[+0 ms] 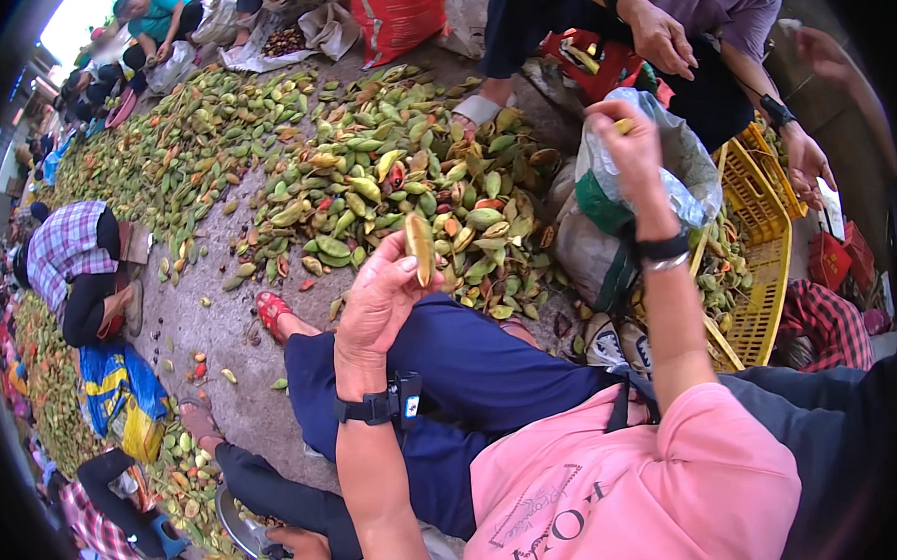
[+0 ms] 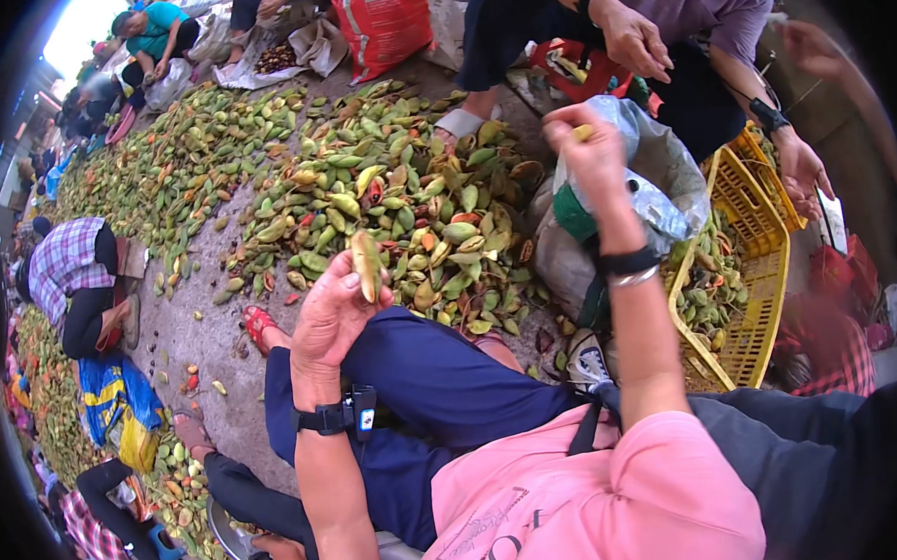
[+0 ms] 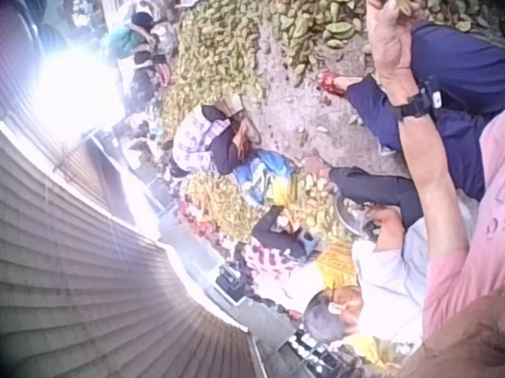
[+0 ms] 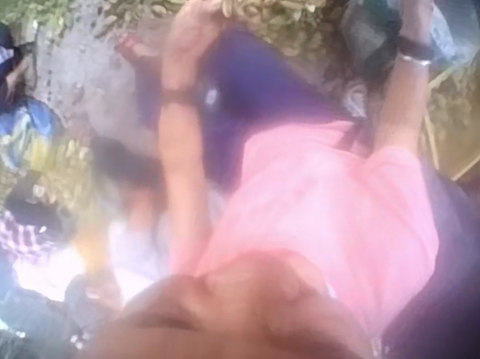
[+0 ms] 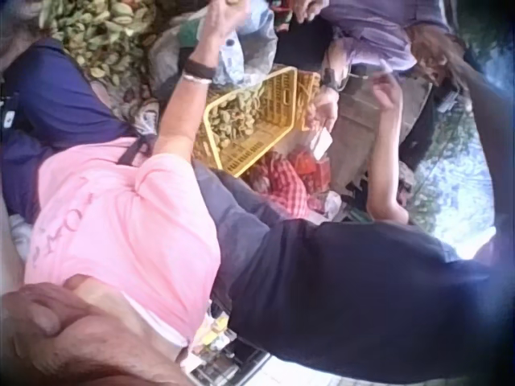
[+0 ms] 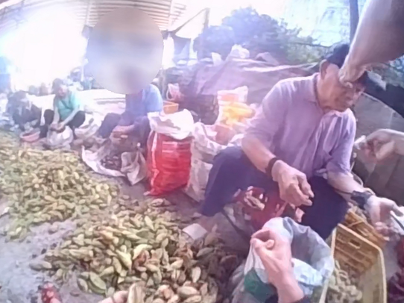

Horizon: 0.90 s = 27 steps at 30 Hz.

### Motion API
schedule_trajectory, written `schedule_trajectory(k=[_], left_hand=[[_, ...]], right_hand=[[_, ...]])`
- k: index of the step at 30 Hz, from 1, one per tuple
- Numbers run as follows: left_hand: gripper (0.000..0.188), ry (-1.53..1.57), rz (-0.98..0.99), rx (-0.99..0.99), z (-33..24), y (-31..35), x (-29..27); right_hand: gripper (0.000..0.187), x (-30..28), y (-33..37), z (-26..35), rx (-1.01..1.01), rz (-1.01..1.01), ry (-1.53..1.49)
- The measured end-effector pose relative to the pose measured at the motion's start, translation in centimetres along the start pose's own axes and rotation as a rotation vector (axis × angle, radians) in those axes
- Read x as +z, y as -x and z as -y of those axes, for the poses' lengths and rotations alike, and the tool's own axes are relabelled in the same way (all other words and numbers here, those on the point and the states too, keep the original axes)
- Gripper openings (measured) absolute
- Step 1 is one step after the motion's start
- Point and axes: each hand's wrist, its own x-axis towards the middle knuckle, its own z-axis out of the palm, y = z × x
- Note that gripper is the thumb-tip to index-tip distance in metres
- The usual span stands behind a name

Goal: Sort and husk tropical fruit pods in a warehouse setting.

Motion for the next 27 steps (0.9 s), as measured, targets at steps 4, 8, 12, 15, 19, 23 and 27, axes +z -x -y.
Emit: schedule_trajectory(k=[4,8,12,15,19,23,27], left_hand=[[0.053,0.024,0.039,0.133,-1.4,0.8,0.3],[0.064,0.057,0.008,0.214,-1.9,1.8,0.5],[0.067,0.03,-0.071,0.226,-2.0,2.4,-0.5],[0.057,0.026,-0.112,0.22,-1.8,2.4,-0.6],[0.033,0.071,-0.158,0.204,-1.5,2.2,-0.8],[0.033,-0.035,-0.265,0.193,-1.7,2.8,-1.1],[0.034,-0.155,-0.383,0.178,-1.8,2.7,-1.0]], right_hand=[[0.043,-11.0,-5.6,-7.6,-0.077,-0.153,0.992],[0.051,-13.7,-5.0,-11.1,0.077,-0.069,1.232],[0.043,-10.8,-1.5,-11.5,-0.156,0.157,0.994],[0.034,-12.1,-1.3,-13.6,-0.126,0.258,0.952],[0.023,-17.3,-4.4,-16.8,0.076,0.047,1.189],[0.016,-9.9,-3.6,-10.0,-0.34,-0.243,1.262],[0.01,5.0,3.9,-4.3,-0.351,0.208,0.559]])
